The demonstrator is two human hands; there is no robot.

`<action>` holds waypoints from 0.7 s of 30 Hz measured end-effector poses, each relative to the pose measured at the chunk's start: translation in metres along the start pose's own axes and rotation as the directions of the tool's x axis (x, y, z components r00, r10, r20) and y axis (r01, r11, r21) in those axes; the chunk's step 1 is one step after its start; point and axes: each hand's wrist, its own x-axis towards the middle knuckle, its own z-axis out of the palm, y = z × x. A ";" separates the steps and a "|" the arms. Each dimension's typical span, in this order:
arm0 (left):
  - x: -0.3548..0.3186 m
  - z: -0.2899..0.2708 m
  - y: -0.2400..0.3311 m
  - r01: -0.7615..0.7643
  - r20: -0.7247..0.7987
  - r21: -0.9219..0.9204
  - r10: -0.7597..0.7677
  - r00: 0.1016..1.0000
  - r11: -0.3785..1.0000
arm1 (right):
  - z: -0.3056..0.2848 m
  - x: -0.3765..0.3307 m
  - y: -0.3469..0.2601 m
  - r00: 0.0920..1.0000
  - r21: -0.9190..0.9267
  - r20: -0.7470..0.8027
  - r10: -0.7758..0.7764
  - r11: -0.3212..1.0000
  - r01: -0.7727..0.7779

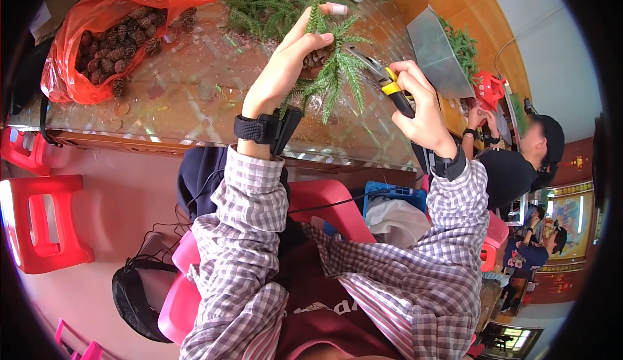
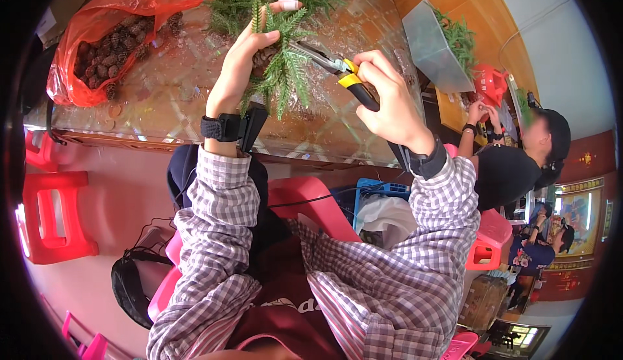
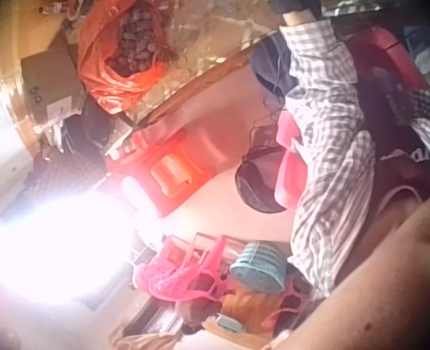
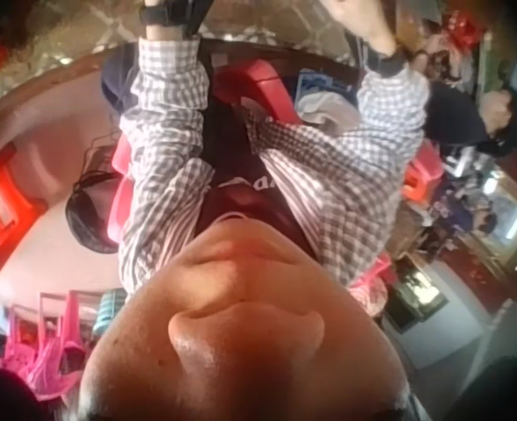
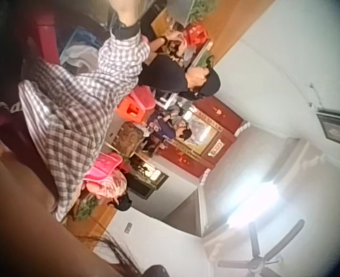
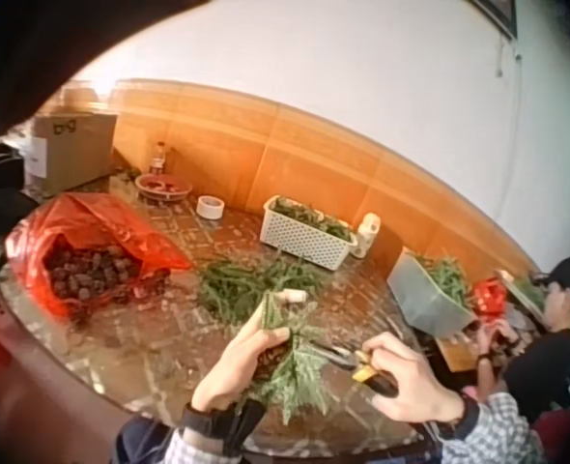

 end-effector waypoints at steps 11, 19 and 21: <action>-0.002 0.003 0.006 0.030 0.098 0.008 -0.031 0.995 1.000 | 0.000 -0.001 0.002 0.999 0.012 -0.043 0.009 1.000 -0.008; -0.004 0.008 0.010 -0.035 0.064 -0.002 0.035 0.997 0.999 | 0.003 0.000 0.000 0.998 -0.005 -0.055 -0.043 0.999 0.042; -0.005 0.005 0.010 -0.008 0.081 0.016 0.006 0.997 1.000 | 0.003 0.000 0.000 0.997 -0.025 -0.063 -0.043 0.999 0.042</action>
